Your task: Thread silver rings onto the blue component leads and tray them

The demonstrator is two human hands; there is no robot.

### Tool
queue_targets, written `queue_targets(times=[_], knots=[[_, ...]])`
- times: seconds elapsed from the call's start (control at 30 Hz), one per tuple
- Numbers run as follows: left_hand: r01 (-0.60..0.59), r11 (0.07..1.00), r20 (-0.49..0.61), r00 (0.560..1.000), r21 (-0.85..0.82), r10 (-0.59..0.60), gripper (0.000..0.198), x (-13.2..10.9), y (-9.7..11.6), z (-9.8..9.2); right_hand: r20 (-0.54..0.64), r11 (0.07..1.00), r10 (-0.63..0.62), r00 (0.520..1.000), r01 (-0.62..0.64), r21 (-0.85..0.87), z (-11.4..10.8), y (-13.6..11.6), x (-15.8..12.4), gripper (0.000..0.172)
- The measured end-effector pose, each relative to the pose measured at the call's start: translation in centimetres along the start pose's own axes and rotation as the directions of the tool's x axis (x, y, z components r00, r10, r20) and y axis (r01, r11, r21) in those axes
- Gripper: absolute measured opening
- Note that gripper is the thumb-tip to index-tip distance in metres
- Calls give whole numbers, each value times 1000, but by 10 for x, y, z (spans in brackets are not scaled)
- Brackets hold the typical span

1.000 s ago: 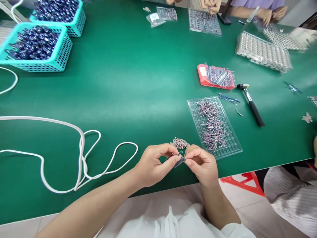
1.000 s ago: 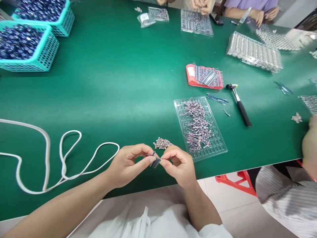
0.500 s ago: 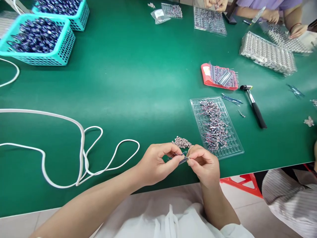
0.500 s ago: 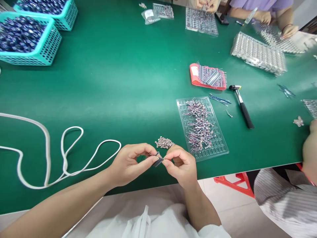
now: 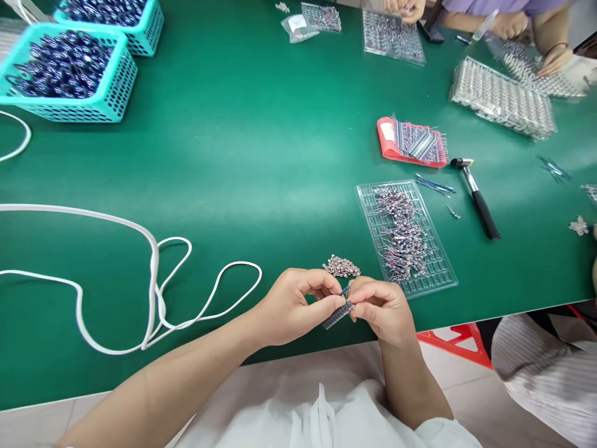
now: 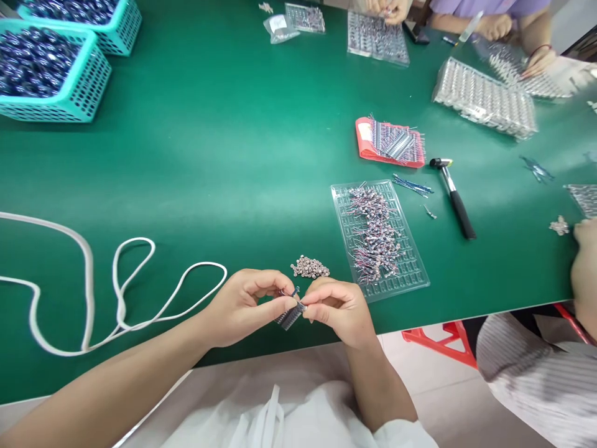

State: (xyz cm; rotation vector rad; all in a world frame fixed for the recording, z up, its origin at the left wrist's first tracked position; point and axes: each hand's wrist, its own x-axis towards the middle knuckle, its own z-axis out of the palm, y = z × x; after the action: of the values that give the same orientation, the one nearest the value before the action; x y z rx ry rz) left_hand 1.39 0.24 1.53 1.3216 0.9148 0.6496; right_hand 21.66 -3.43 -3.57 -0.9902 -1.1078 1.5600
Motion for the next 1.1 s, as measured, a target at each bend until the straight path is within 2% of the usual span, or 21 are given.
queue_targets(times=[0.37,1.1], knots=[[-14,1000,-27,1000,28,15,12,0,1,2,8,998,30,1000,-30,51,1,2,2,10],[-51,996,14,999,73,50,14,-3,0,0,57,982,99,993,-107,159,0,4,2,13]])
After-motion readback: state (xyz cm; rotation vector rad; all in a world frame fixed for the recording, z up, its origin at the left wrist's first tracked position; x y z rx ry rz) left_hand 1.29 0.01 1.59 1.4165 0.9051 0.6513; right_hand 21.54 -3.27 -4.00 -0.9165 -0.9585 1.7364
